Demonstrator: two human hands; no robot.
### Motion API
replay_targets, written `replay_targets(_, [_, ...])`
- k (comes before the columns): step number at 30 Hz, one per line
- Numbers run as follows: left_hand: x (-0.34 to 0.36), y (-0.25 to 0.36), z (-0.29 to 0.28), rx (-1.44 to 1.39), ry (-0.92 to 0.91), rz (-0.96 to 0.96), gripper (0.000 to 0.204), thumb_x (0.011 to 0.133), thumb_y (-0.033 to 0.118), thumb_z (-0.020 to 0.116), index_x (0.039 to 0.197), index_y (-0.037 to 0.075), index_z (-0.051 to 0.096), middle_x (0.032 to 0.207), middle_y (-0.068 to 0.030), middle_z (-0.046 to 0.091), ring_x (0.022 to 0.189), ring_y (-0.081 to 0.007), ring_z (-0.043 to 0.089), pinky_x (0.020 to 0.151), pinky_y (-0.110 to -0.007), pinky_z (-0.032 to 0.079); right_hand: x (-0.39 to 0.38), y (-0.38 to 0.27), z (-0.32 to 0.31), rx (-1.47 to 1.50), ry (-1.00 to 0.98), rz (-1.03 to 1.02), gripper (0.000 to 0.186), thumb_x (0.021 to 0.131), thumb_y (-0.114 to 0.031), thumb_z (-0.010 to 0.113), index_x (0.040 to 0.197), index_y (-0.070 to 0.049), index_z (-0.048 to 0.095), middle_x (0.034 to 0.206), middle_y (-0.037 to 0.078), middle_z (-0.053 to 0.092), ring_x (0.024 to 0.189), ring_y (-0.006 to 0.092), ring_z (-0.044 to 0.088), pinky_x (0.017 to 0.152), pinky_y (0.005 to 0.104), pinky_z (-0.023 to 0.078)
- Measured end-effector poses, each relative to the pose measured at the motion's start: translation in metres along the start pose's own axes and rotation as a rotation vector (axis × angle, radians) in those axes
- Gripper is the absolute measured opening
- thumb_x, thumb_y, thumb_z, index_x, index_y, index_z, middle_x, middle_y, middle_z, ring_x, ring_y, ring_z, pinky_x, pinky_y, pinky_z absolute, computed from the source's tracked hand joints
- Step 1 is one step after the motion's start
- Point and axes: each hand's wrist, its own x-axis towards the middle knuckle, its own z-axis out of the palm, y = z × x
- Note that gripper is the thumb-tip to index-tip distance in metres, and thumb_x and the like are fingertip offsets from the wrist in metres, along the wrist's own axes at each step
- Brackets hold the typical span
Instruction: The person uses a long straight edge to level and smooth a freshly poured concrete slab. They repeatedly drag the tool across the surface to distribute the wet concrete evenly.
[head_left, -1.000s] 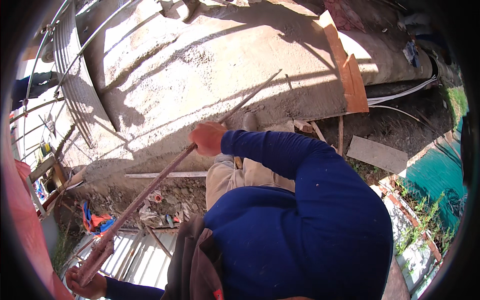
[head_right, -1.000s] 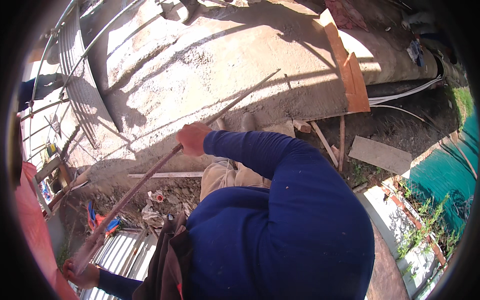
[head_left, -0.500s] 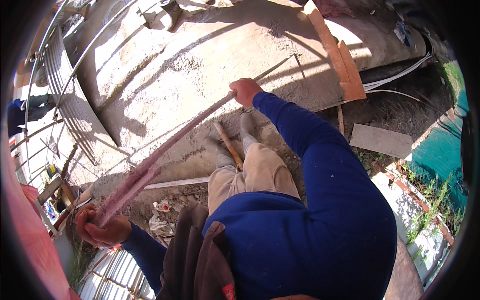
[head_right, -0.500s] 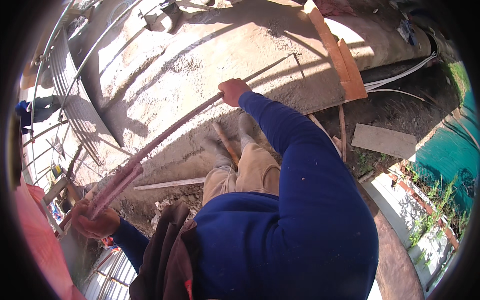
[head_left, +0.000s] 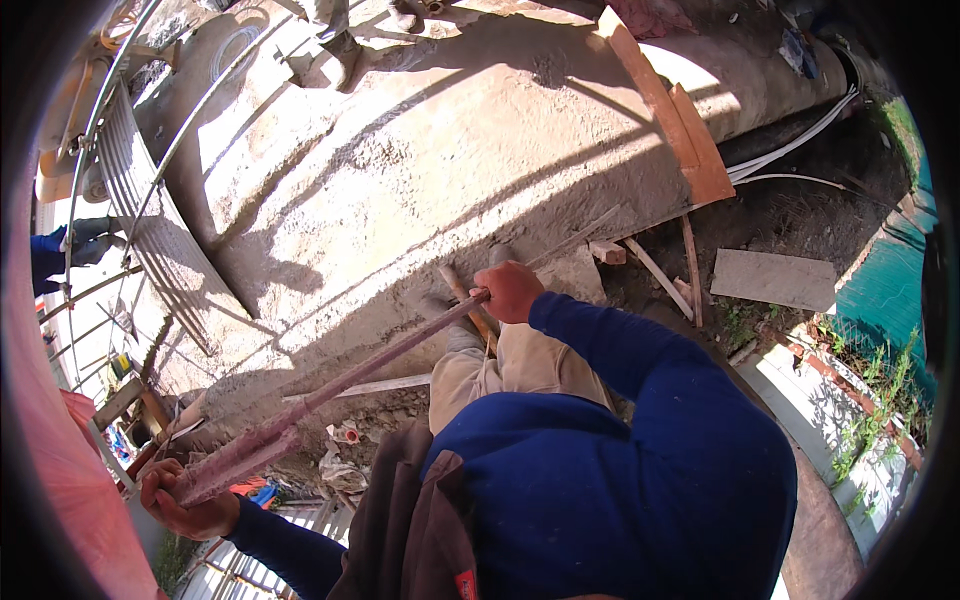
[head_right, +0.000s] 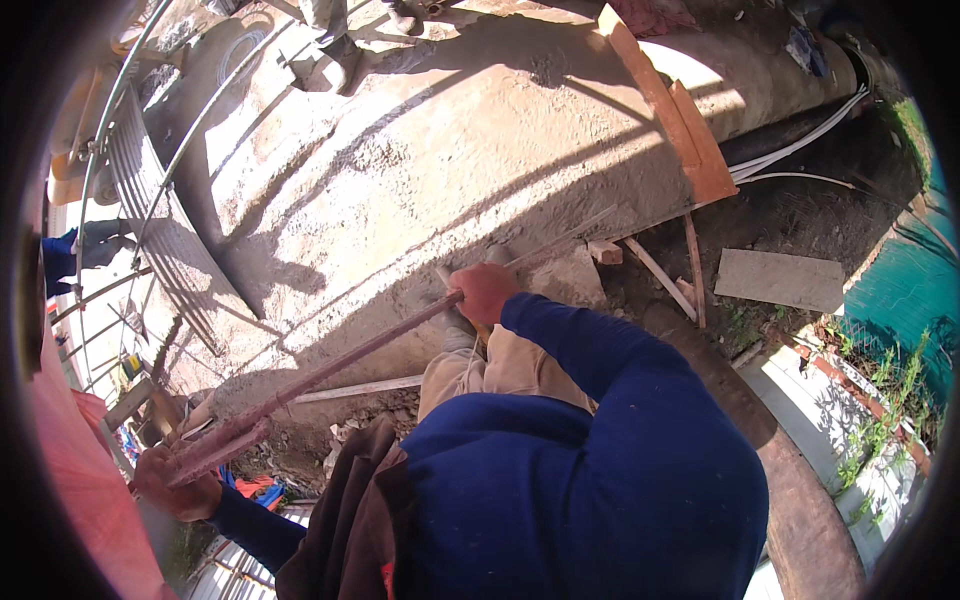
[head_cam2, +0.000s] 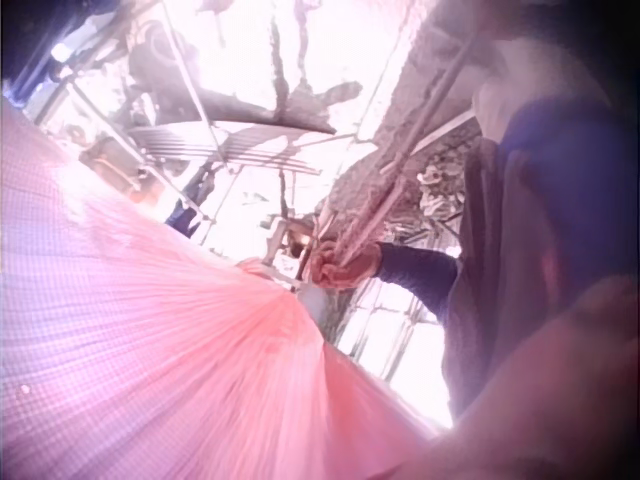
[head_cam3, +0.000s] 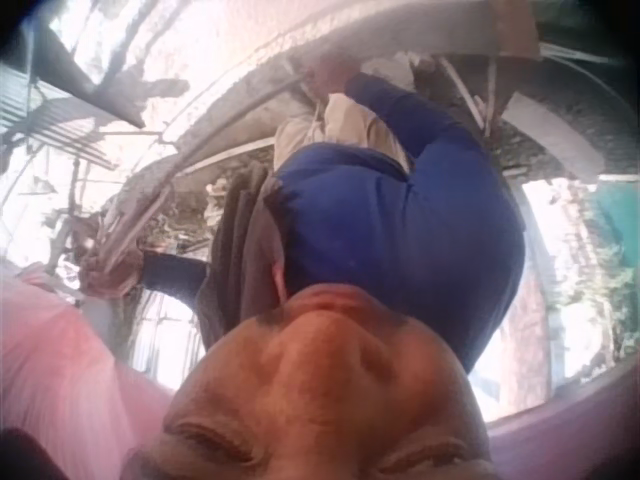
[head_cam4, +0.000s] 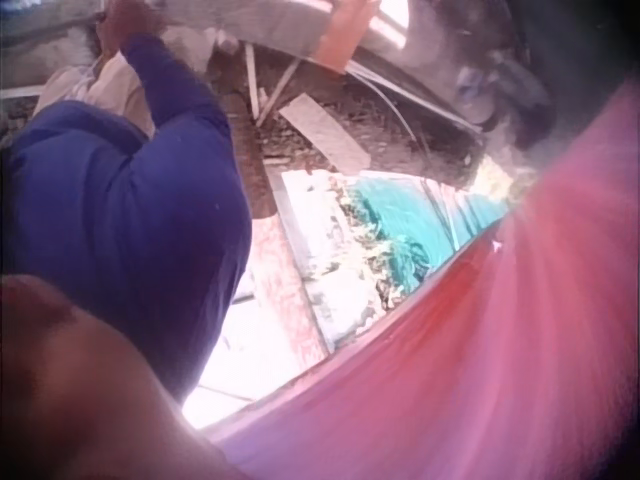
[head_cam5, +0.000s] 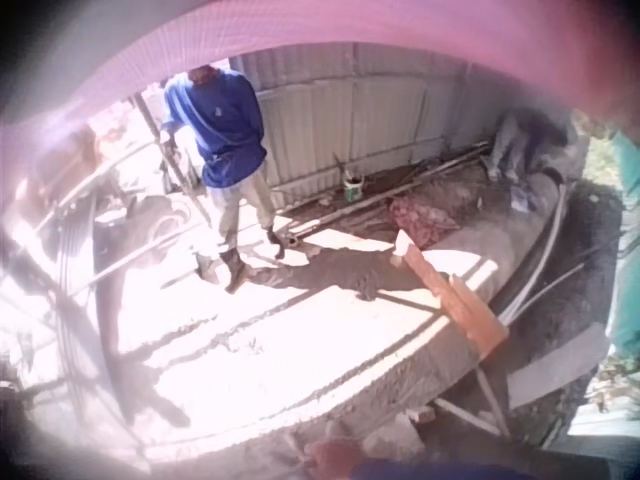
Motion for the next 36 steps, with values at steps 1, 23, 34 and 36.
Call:
replay_targets(1, [0.003,0.003,-0.015,-0.034,0.039,-0.017,0.029,0.101,0.023,0.045,0.109,-0.003,0.056,0.086,-0.0099,0.048,0.081,-0.0221,0.048,0.076,-0.038,0.042,0.006,-0.016,-0.005,0.014,-0.011,-0.038,0.014,0.083,-0.026,0.068,0.086,-0.012,0.07,0.083,0.018,0.072,0.087,0.0415,0.069,0.081,0.0531,0.053])
replay_targets(23, [-0.044,0.01,0.108,-0.208,0.067,0.011,0.023,0.095,0.014,0.044,0.099,-0.001,0.06,0.087,-0.012,0.056,0.082,-0.0235,0.054,0.076,-0.036,0.046,0.095,0.087,-0.03,-0.151,0.236,0.051,0.012,0.087,-0.019,0.069,0.085,-0.007,0.068,0.085,0.018,0.071,0.093,0.0381,0.068,0.087,0.051,0.052])
replay_targets(34, [0.002,-0.009,0.065,0.113,-0.022,0.398,0.025,0.104,0.014,0.04,0.108,-0.005,0.056,0.101,-0.014,0.055,0.078,-0.0194,0.051,0.07,-0.033,0.047,0.009,0.038,0.011,-0.011,0.225,0.036,0.03,0.092,-0.03,0.07,0.073,-0.009,0.061,0.07,0.018,0.064,0.075,0.0437,0.064,0.068,0.0553,0.049])
replay_targets(36, [0.008,-0.017,0.009,0.148,-0.086,0.236,0.025,0.105,0.015,0.039,0.108,-0.004,0.056,0.103,-0.0146,0.055,0.078,-0.0202,0.052,0.069,-0.033,0.047,0.009,0.014,0.025,0.023,0.151,-0.01,0.028,0.09,-0.03,0.072,0.074,-0.009,0.062,0.07,0.017,0.064,0.075,0.0431,0.065,0.069,0.0544,0.049])
